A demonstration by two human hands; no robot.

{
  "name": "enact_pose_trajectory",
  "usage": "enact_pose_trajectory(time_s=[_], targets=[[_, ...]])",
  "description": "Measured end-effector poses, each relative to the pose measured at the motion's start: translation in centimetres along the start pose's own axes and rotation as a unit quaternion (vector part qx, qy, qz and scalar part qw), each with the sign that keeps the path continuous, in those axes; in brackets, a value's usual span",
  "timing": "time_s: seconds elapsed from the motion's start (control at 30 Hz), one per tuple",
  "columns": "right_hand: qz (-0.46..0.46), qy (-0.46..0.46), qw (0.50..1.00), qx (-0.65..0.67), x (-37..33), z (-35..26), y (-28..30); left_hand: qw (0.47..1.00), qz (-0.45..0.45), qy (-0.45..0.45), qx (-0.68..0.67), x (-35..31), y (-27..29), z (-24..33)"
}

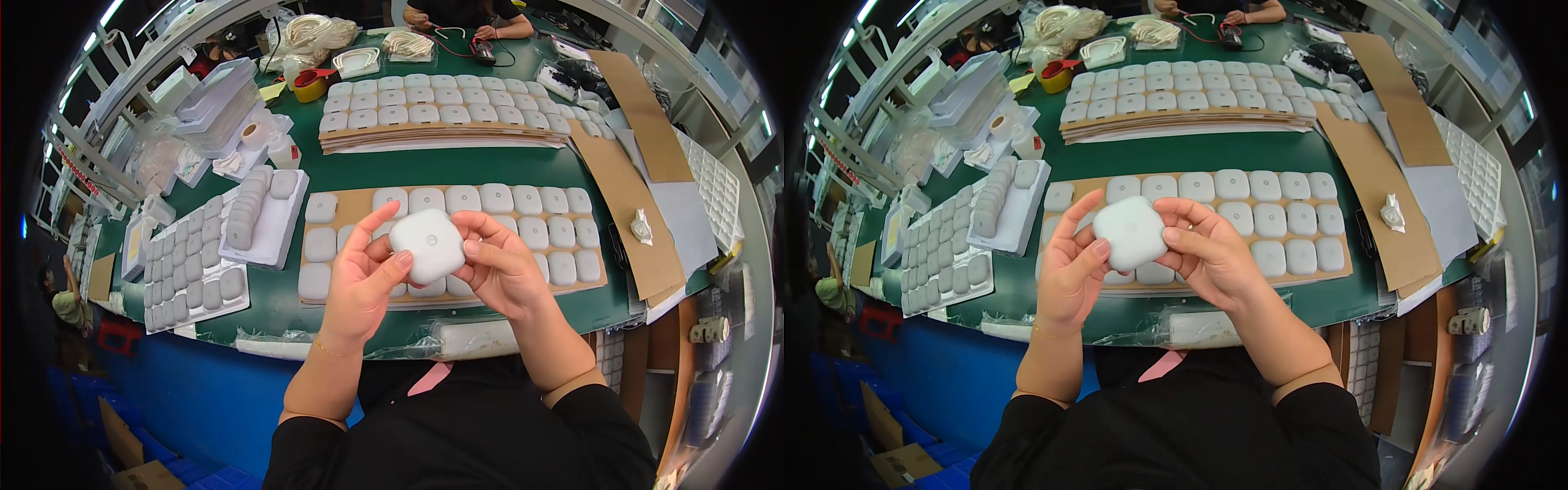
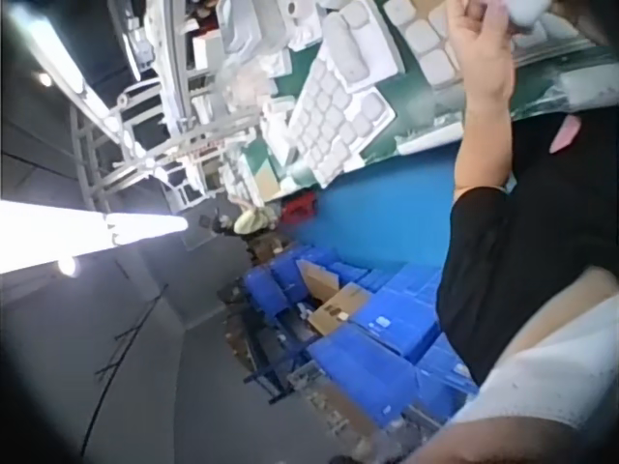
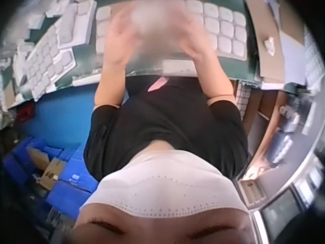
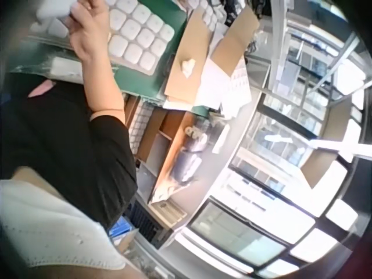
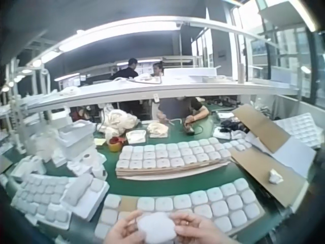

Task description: The person picks up plastic cases one at a time from a tray, turns each case over by hand, and places it back into the tray. The person then moves the tray aside and repeats the process with another tray of cases.

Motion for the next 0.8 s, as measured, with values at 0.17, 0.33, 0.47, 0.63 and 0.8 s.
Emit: enact_pose_trajectory(time_s=[0.17, 0.33, 0.47, 0.63, 0.8], targets=[[-0.022, 0.053, 0.997, -0.059, -1.7, -1.0, -1.0, 0.990, 0.001, 0.094, -0.102, -0.6, 0.4, -1.4], [-0.051, 0.120, 0.984, -0.118, -2.5, -1.7, -1.8, 0.984, -0.018, 0.105, -0.143, -0.8, 0.1, -1.6], [-0.064, 0.191, 0.963, -0.178, -3.6, -2.3, -2.6, 0.987, 0.007, 0.104, -0.119, -1.1, -0.2, -1.6], [-0.076, 0.207, 0.962, -0.164, -4.1, -2.8, -2.9, 0.988, -0.024, 0.104, -0.108, -1.3, -0.5, -1.4], [-0.050, 0.184, 0.969, -0.157, -3.5, -2.4, -2.2, 0.984, -0.040, 0.112, -0.131, -1.6, -0.7, -1.2]])
Point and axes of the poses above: each hand's wrist, its own x-axis towards the middle knuckle, its own y-axis out of the back of the hand, z = x × y, the point moved 9 cm from there along x, towards the middle knuckle, and after that the axes turned 14 degrees about z, right-handed, at the moved point
